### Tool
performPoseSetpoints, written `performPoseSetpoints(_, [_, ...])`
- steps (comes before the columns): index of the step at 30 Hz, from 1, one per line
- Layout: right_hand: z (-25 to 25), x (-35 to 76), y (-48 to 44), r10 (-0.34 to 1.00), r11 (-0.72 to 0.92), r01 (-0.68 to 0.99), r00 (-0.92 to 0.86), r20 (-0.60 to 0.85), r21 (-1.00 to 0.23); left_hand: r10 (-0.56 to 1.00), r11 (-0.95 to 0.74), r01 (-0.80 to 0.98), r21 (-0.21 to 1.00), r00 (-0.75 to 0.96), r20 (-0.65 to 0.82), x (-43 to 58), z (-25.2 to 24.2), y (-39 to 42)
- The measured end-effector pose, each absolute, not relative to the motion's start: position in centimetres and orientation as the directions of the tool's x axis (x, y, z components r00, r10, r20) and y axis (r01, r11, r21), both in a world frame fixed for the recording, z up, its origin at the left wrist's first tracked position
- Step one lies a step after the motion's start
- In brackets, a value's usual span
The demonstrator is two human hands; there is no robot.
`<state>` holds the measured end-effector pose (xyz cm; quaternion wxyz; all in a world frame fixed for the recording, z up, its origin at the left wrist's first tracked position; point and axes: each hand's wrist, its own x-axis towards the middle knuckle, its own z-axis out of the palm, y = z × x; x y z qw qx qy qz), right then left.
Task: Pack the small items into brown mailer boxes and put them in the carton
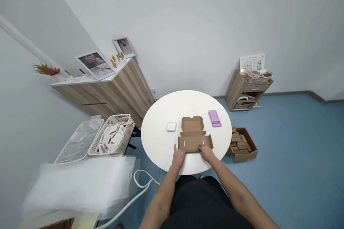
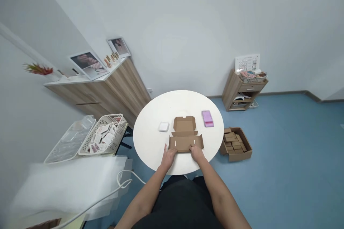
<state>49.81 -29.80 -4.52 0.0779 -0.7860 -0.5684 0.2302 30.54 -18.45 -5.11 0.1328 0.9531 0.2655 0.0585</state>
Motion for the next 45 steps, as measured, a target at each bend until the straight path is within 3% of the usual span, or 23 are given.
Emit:
performPoseSetpoints(7, [-4.8, 49.8, -30.0, 0.888, -0.460, 0.759, 0.386, -0.251, -0.461, 0.576, -0.789, 0.557, 0.260, 0.818, -0.006, 30.2, -4.9, -17.2])
performPoseSetpoints(12, [-4.4, 50.0, -29.0, 0.883, -0.456, 0.804, 0.354, -0.309, -0.383, 0.539, -0.828, 0.525, 0.200, 0.842, 0.019, 31.7, -4.4, -17.1])
performPoseSetpoints(18, [-3.9, 49.8, -28.5, 0.878, -0.454, 0.823, 0.349, -0.327, -0.342, 0.367, -0.853, 0.276, 0.443, 0.921, 0.133, 34.2, -6.7, -18.8])
performPoseSetpoints(24, [-3.5, 50.6, -28.1, 0.867, -0.498, 0.712, 0.395, -0.305, -0.495, 0.405, -0.793, 0.290, 0.536, 0.908, 0.107, 34.8, -7.7, -18.8])
performPoseSetpoints(27, [-3.1, 52.1, -27.1, 0.791, -0.560, 0.565, 0.582, -0.189, -0.606, 0.418, -0.784, 0.302, 0.543, 0.903, 0.102, 34.9, -7.4, -18.8])
performPoseSetpoints(29, [-2.8, 53.4, -26.0, 0.666, -0.611, 0.420, 0.731, -0.149, -0.671, 0.430, -0.777, 0.320, 0.542, 0.899, 0.085, 35.0, -7.1, -19.0])
performPoseSetpoints(32, [-2.5, 55.0, -23.9, 0.472, -0.679, 0.125, 0.829, -0.299, -0.724, 0.441, -0.765, 0.354, 0.539, 0.897, 0.037, 35.0, -6.8, -19.4])
performPoseSetpoints(35, [-2.6, 55.9, -21.8, 0.407, -0.728, -0.045, 0.775, -0.484, -0.685, 0.440, -0.749, 0.376, 0.545, 0.898, -0.013, 35.0, -6.8, -19.5])
performPoseSetpoints(45, [-3.3, 55.8, -20.4, 0.469, -0.771, 0.043, 0.714, -0.520, -0.636, 0.332, -0.792, 0.328, 0.515, 0.939, -0.086, 35.4, -7.1, -19.1])
